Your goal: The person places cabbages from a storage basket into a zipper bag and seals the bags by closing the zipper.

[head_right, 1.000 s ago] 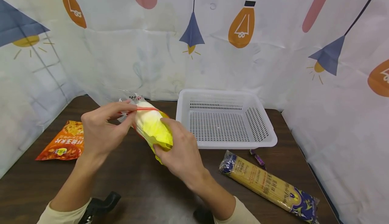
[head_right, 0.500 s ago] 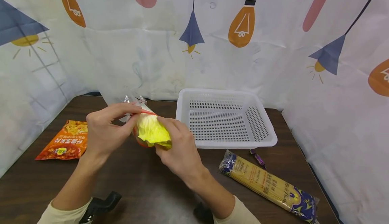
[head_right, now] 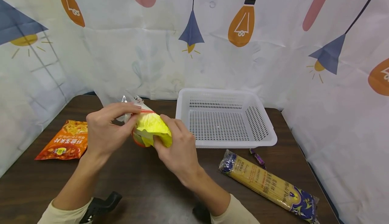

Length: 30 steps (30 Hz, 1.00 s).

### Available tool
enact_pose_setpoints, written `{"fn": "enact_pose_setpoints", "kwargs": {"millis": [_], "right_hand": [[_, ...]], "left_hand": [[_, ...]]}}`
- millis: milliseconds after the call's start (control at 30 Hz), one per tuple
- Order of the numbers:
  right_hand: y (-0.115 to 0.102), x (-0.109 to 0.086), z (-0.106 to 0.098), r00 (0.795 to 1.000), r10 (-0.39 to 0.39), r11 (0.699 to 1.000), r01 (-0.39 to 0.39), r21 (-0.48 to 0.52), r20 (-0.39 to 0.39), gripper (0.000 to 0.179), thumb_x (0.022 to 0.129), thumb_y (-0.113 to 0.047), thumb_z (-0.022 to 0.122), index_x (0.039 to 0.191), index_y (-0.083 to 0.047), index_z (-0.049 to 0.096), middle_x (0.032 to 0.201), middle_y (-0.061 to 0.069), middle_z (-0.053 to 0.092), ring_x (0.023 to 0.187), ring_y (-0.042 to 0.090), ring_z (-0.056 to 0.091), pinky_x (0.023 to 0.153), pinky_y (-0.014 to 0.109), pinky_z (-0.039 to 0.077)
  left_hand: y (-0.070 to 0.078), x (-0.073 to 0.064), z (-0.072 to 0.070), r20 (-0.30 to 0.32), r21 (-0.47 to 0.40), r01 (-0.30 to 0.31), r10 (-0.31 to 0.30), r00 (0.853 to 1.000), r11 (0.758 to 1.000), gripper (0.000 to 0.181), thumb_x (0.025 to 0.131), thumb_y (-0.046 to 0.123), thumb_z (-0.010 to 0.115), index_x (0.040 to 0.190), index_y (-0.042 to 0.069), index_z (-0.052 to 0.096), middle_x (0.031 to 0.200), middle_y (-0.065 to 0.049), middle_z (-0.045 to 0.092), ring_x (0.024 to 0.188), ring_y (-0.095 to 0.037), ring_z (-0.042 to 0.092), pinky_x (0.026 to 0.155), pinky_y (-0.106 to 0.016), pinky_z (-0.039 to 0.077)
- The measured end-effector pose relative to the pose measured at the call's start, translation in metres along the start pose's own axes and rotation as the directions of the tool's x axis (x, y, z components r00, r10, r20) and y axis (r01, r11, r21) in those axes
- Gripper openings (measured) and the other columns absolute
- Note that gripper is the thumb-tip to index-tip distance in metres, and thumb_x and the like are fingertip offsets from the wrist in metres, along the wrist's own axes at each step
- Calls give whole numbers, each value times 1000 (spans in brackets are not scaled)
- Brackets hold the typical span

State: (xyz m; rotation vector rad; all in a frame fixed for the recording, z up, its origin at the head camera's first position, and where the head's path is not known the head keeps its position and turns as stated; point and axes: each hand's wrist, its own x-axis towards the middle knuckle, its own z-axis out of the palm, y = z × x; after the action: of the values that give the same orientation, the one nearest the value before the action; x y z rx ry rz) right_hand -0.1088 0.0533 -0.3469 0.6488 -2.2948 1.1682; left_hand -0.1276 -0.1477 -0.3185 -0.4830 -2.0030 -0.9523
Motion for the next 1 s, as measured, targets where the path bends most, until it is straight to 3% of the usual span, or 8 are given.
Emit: {"fn": "enact_pose_setpoints", "kwargs": {"millis": [67,167,300,633,900,1000], "right_hand": [[0,-1,2,1000,-24,1000,24,-5,-13,55,85,-19,85,136,-14,67,118,5,70,103,19,70,90,32,62],[0,-1,4,998,-58,998,57,-9,-31,55,86,-18,85,138,-15,67,117,6,69,103,20,69,91,33,62],[1,-2,5,995,-84,996,82,-29,-57,56,85,-15,86,137,-15,67,118,8,68,104,22,69,92,35,62],[2,-6,7,975,-187,981,178,-82,-121,61,79,-4,84,137,-15,67,118,11,67,99,25,72,86,38,64],[2,-5,10,972,-216,974,207,-94,-95,63,80,-8,88,138,-15,66,118,12,65,96,26,71,87,37,64],[3,-3,12,977,-192,981,189,-44,-95,60,82,-11,87,138,-15,66,117,11,64,96,25,70,86,37,63]], "left_hand": [[1,-1,-1,-10,43,18,-17,1000,999,10,85,4,80,93,8,84,93,-7,81,95,-29,78,96,-14,52],[4,-1,-1,-41,127,44,-39,998,991,11,87,10,77,96,10,84,94,-6,81,91,-29,77,80,-32,61],[9,-1,-3,-68,219,79,-65,996,973,16,88,16,75,101,12,84,99,-7,81,93,-32,75,68,-51,59],[20,3,-17,-7,307,190,-198,980,932,17,91,15,72,102,7,83,111,-8,80,90,-34,75,61,-48,55],[13,4,-15,52,165,267,-279,959,949,14,91,10,76,103,6,83,114,-7,79,97,-26,75,73,-46,64],[9,4,-14,49,137,262,-271,961,955,14,91,11,77,104,8,83,112,-5,79,98,-24,75,76,-29,63]]}}
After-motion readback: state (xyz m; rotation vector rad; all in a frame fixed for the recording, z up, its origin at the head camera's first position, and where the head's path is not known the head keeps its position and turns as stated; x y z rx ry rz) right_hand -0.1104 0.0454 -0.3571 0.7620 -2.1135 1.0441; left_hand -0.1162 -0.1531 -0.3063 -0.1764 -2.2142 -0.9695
